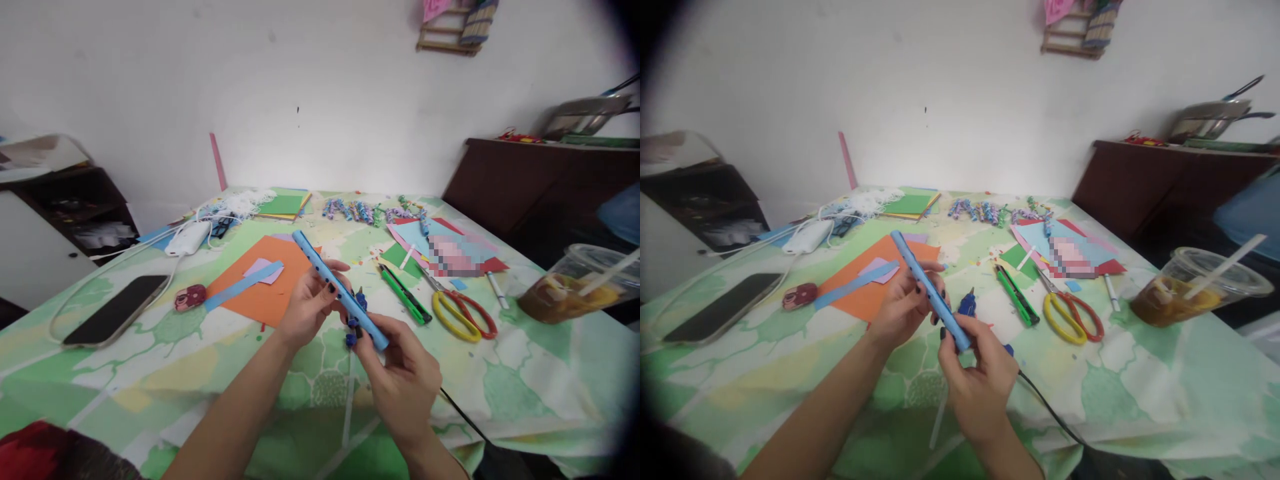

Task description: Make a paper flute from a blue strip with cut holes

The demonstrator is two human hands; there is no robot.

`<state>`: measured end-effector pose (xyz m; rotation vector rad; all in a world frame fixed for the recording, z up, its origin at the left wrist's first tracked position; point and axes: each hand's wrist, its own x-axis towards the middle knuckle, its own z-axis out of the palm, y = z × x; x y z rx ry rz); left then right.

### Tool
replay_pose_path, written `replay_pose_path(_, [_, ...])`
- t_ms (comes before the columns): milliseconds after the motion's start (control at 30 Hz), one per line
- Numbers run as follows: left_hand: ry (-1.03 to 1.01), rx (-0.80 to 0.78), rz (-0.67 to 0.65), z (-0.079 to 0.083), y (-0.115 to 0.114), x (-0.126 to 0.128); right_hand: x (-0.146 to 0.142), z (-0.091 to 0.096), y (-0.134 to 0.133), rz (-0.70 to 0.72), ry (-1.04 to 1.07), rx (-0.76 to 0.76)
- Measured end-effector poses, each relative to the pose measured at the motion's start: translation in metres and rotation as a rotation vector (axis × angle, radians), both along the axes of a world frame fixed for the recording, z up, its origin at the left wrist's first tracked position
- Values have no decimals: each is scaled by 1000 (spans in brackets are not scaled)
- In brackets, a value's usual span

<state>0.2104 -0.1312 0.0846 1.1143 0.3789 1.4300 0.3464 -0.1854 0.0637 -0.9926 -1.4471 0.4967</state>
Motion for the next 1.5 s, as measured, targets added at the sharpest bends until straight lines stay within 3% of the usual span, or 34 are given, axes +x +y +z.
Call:
replay_pose_path(100, [21, 55, -82, 0, -1, -2, 7, 7, 0, 22, 28, 8])
replay_pose_path(467, [-21, 261, -106, 0, -1, -3, 23, 23, 7, 214, -114, 145])
replay_pose_path(867, [13, 277, -31, -4, 0, -5, 19, 19, 6, 339, 135, 41])
replay_pose_path(1167, [22, 257, -50, -2, -1, -1, 16, 21, 6, 334, 157, 104])
replay_pose_path(1300, [36, 259, -120, -2, -2, -2, 18, 22, 7, 333, 123, 184])
replay_pose_path(1500, [14, 201, -110, -2, -5, -1, 19, 22, 8, 362, 134, 119])
